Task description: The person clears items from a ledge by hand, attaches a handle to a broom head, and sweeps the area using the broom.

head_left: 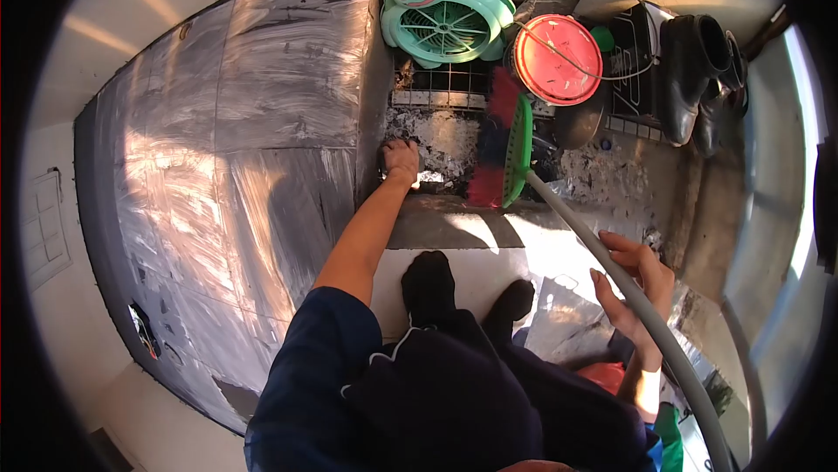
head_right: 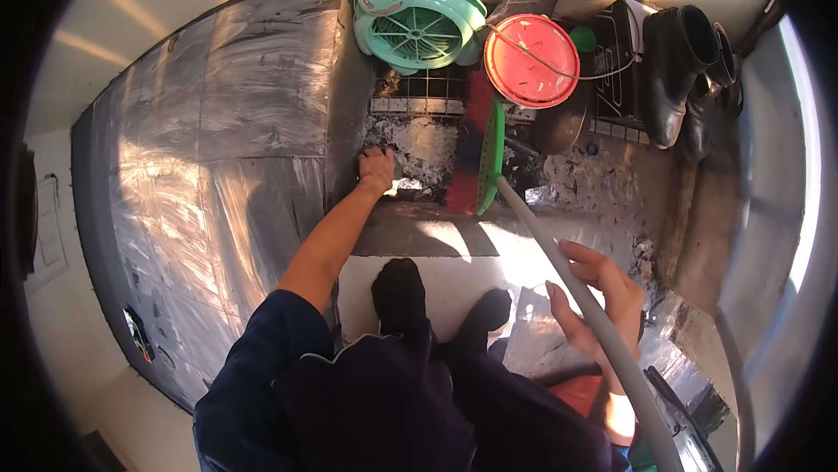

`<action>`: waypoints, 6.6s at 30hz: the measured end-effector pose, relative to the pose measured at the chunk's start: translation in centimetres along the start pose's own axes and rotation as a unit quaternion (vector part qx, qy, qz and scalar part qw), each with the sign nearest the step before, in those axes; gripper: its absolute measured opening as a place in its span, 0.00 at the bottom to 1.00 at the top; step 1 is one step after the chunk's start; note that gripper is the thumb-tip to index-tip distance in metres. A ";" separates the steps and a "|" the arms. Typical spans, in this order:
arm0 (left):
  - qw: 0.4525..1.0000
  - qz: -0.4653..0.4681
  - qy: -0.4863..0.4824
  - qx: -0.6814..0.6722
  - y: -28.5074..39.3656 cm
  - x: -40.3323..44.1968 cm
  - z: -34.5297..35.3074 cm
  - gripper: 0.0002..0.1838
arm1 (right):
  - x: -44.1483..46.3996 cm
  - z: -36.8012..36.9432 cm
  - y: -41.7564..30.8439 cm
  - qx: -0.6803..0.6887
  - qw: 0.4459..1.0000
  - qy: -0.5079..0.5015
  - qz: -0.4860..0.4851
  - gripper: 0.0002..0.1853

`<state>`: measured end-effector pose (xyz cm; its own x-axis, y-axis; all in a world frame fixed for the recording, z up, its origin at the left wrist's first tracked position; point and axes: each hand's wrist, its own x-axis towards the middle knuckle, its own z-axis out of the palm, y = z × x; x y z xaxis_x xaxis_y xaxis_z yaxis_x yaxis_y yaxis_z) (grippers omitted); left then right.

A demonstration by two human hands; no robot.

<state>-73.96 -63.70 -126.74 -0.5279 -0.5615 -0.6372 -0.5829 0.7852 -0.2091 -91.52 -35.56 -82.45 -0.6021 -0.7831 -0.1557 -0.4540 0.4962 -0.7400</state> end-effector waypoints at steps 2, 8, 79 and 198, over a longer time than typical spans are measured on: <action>0.997 -0.019 0.081 0.009 0.1 1.8 3.1 0.60 | -0.4 0.0 1.1 0.024 1.000 0.000 0.013 0.11; 0.998 0.050 -0.016 0.018 -1.4 -0.1 -2.5 0.55 | -0.6 -1.8 1.0 -0.021 0.999 -0.005 -0.040 0.09; 0.412 -0.188 0.236 -0.860 -14.9 -22.1 -13.3 0.31 | 4.4 9.6 1.6 0.104 0.969 -0.027 -0.224 0.06; 0.647 0.545 0.220 -0.486 7.7 -20.2 -24.2 0.19 | -1.1 -2.5 -5.7 -0.019 0.987 -0.028 -0.157 0.12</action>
<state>-82.72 -52.66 -97.52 -0.9526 -0.0010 0.3042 0.2830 0.3636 0.8875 -89.88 -36.61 -76.45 -0.3906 -0.9197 0.0402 -0.6368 0.2384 -0.7333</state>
